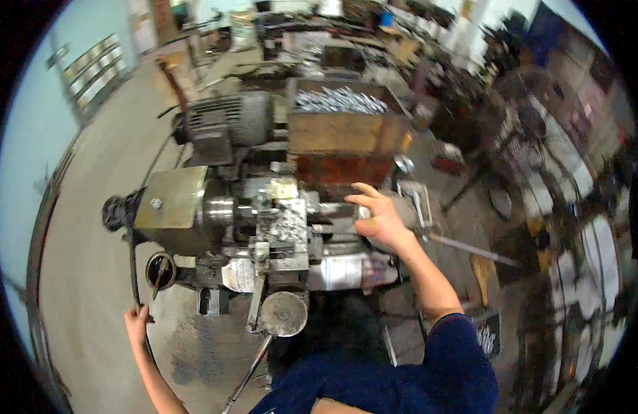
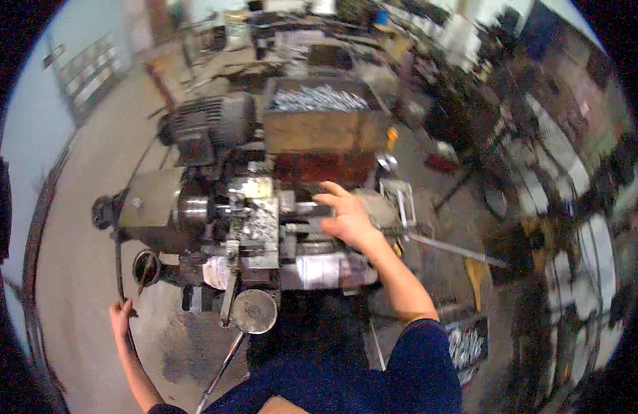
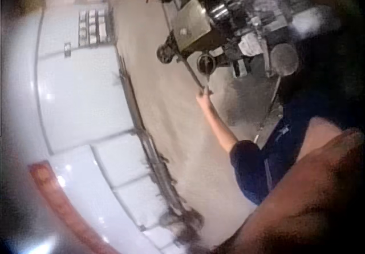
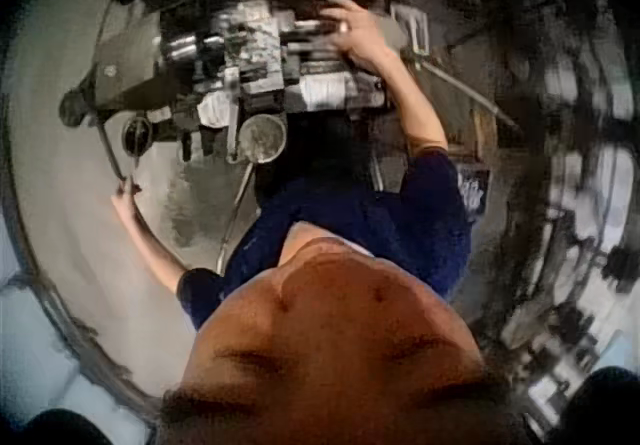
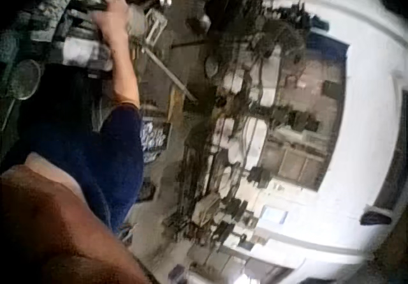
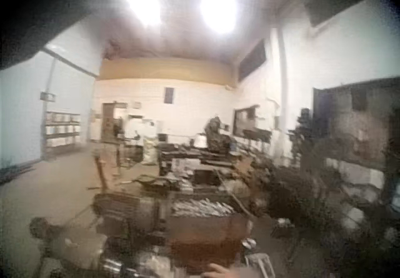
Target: The person operates a lathe to fabricate metal parts, repeatedly reaching into a basket for raw components, securing them into the machine, using a lever to process them, and then removing the finished pieces.
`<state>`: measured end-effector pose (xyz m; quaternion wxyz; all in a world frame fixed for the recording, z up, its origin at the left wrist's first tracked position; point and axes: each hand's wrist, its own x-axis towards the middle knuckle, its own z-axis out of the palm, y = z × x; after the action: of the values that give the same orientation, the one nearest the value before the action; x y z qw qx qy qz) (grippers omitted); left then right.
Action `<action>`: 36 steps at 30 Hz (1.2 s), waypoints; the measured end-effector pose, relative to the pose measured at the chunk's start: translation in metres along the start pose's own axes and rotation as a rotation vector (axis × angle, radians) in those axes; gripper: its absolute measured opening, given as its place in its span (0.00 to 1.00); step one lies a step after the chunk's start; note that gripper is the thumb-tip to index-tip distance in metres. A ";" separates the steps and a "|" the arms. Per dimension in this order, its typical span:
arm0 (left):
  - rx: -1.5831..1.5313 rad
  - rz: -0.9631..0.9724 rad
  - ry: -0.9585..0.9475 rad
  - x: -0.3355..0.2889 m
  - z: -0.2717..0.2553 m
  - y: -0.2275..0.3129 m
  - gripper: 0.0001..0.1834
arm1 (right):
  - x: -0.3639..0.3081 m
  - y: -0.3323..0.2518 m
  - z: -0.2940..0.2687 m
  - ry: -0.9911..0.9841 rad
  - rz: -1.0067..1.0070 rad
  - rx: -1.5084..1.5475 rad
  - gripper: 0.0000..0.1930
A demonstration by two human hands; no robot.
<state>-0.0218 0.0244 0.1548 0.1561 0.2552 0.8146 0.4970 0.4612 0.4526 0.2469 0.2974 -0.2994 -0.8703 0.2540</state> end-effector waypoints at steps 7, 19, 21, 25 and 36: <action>-0.096 -0.319 -0.094 0.012 -0.025 -0.044 0.14 | -0.247 0.104 -0.128 0.341 0.736 -0.406 0.19; 0.052 -0.310 -0.073 -0.002 0.030 0.015 0.17 | -0.554 0.190 -0.119 -0.201 1.358 -0.729 0.15; 0.054 -0.312 -0.062 -0.004 0.025 0.013 0.18 | -0.553 0.215 -0.111 -0.199 1.506 -0.660 0.13; 0.062 -0.306 -0.041 -0.008 0.010 0.016 0.19 | -0.480 0.176 -0.115 -0.115 1.545 -0.695 0.17; 0.096 -0.328 -0.054 -0.004 0.000 0.013 0.22 | -0.533 0.217 -0.114 -0.162 1.175 -0.761 0.15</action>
<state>-0.0153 0.0268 0.1660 0.2447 0.1392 0.8635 0.4184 0.9605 0.2743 -0.0034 -0.0801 -0.7832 -0.6123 0.0722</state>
